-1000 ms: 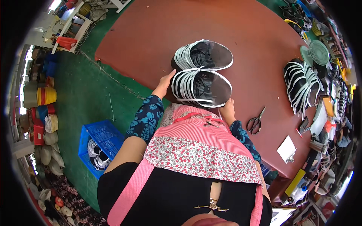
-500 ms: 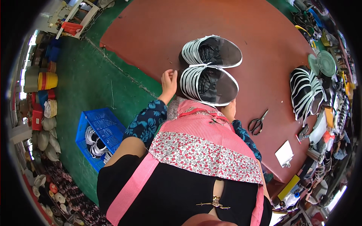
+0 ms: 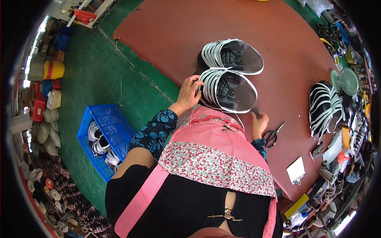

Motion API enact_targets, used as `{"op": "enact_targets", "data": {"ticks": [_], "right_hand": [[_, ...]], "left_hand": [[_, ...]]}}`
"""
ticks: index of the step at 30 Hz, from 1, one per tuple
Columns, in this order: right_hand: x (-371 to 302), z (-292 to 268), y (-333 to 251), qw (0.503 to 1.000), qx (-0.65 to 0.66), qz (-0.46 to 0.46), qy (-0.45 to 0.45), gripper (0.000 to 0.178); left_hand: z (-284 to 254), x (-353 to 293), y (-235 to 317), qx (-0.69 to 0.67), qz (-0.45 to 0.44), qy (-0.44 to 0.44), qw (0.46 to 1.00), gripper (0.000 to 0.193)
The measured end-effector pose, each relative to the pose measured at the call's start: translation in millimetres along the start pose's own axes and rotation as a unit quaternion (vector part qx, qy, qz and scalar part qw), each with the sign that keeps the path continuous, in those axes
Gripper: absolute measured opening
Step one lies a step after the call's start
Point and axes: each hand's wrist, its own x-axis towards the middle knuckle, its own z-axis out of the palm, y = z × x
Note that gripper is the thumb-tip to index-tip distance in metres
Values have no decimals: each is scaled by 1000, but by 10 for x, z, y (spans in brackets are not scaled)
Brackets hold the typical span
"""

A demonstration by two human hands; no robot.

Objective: Organizing and lacing shoe components on a factory workbench.

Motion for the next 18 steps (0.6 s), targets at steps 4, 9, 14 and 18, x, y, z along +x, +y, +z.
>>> {"op": "enact_targets", "data": {"ticks": [4,9,14,18], "right_hand": [[-6,-273,530,997,-14,54,49,48],[-60,-306,801,988,49,146,17,56],[-16,-222,749,990,14,139,21,63],[87,-321,665,986,-22,162,-26,64]], "left_hand": [[6,88,33,31,87,-38,995,43],[33,132,84,42,98,-41,993,33],[107,251,325,26,27,-31,999,27],[330,261,324,32,3,-6,999,34]]}}
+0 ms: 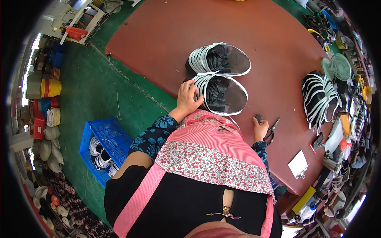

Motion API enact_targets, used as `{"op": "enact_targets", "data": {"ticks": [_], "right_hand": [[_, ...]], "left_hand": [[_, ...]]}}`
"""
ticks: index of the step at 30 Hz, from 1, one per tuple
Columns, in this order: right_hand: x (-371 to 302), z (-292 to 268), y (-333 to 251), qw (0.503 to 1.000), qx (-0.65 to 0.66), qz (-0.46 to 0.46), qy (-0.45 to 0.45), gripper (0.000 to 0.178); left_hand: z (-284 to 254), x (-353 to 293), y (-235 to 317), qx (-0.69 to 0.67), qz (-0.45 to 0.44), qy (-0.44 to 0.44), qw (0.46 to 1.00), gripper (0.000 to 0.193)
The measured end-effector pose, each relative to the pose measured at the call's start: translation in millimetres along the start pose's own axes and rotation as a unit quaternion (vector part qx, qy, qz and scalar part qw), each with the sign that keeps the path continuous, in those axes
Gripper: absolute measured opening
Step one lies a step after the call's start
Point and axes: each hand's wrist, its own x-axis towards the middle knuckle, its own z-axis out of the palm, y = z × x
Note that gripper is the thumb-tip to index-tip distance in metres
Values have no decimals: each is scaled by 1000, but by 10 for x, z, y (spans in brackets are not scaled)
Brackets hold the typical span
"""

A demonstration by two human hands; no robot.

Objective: Organizing and lacing shoe components on a factory workbench.

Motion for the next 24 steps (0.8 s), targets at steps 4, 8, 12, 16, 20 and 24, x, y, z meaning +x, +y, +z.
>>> {"op": "enact_targets", "data": {"ticks": [4,8,12,16,20,24], "right_hand": [[-30,-103,-40,1000,-7,-8,-7,64],[-90,-145,-130,1000,-8,-25,8,61],[-67,-130,-113,1000,-16,-25,6,61],[-69,-109,-164,999,-20,-43,26,64],[-77,-66,-74,997,-24,-58,46,65],[-81,-112,-177,999,-21,-36,31,64]], "left_hand": [[38,95,-64,-29,7,6,1000,36],[182,617,-525,-111,-86,114,984,26],[421,1090,-962,-72,-148,143,976,41],[494,1215,-1122,-43,-175,111,977,49],[371,1326,-891,-63,-105,108,987,45],[253,1403,-781,-26,-4,73,997,51]]}}
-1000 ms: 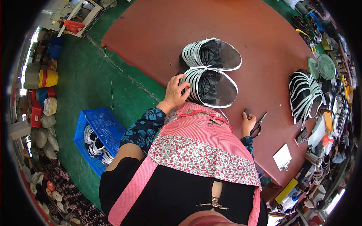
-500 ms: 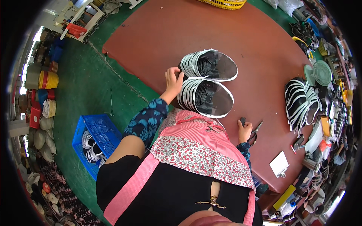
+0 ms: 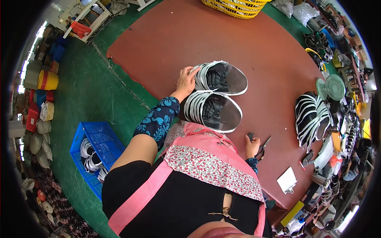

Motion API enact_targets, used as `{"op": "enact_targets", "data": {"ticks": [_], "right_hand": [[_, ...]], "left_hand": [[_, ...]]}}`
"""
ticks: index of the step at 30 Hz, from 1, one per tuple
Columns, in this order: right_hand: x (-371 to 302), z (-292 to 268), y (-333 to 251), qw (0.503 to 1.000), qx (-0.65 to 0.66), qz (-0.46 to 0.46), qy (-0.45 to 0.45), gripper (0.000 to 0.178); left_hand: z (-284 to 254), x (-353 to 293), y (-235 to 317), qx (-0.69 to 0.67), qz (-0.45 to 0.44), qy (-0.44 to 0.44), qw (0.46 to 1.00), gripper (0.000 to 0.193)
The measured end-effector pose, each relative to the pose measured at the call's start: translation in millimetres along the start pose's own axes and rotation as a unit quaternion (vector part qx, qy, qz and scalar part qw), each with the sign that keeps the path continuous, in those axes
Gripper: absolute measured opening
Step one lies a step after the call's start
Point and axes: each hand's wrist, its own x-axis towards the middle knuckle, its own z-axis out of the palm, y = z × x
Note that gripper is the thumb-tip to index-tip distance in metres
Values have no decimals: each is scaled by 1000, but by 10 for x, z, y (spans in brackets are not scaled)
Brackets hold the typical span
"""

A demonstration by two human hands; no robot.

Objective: Organizing and lacing shoe components on a factory workbench.

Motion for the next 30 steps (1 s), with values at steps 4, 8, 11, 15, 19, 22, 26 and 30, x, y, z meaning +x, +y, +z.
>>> {"op": "enact_targets", "data": {"ticks": [4,8,11,15,19,22,26,30], "right_hand": [[-5,-57,-70,1000,0,3,-7,64],[-33,-71,-51,1000,4,-1,-2,64],[-47,-93,-34,1000,8,13,-2,64],[-45,-118,5,1000,5,7,-3,62],[-28,-163,32,1000,7,4,-17,62],[-73,-114,97,998,52,-24,21,65],[-1,-205,-2,976,40,-173,129,50],[-368,-1769,-1737,909,321,-262,-43,25]], "left_hand": [[4,-2,-46,54,58,3,997,52],[65,6,9,37,5,-12,999,38],[100,10,93,10,-48,-10,999,31],[165,-23,170,3,-92,1,996,36],[298,-42,115,0,-110,8,994,34],[483,80,21,14,-74,-9,997,40],[689,97,-166,4,-119,-13,993,45],[739,-25,-546,-8,-157,-26,987,51]]}}
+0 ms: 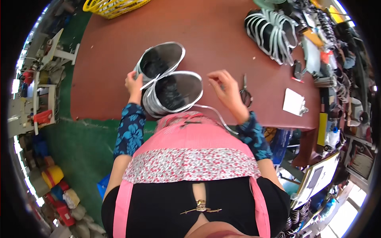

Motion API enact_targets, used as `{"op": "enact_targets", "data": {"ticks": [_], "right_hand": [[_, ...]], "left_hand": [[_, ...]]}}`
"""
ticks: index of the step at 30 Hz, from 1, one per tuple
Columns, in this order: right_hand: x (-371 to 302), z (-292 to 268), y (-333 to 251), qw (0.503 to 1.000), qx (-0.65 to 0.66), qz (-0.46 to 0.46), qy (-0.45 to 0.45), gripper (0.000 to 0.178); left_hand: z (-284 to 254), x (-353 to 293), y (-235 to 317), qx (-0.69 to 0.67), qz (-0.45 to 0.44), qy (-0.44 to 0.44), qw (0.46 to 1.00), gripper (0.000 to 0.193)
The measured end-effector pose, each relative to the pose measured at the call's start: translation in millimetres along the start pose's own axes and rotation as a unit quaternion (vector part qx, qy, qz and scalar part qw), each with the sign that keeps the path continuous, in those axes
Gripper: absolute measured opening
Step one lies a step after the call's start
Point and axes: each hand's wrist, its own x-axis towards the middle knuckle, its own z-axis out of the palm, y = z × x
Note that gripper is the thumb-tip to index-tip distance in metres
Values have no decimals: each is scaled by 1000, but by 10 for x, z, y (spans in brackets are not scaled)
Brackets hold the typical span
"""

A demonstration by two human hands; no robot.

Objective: Organizing and lacing shoe components on a factory workbench.

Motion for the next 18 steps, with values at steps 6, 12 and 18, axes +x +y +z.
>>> {"op": "enact_targets", "data": {"ticks": [6,12,18], "right_hand": [[-233,123,-2274,866,-30,-498,-21,30],[-347,700,-2799,820,-47,-570,-10,25],[-507,1159,-2840,834,-1,-551,-14,34]], "left_hand": [[86,59,237,32,-58,-64,996,57],[-87,132,224,22,-31,-108,993,59],[-358,151,-346,-79,20,-95,992,65]]}}
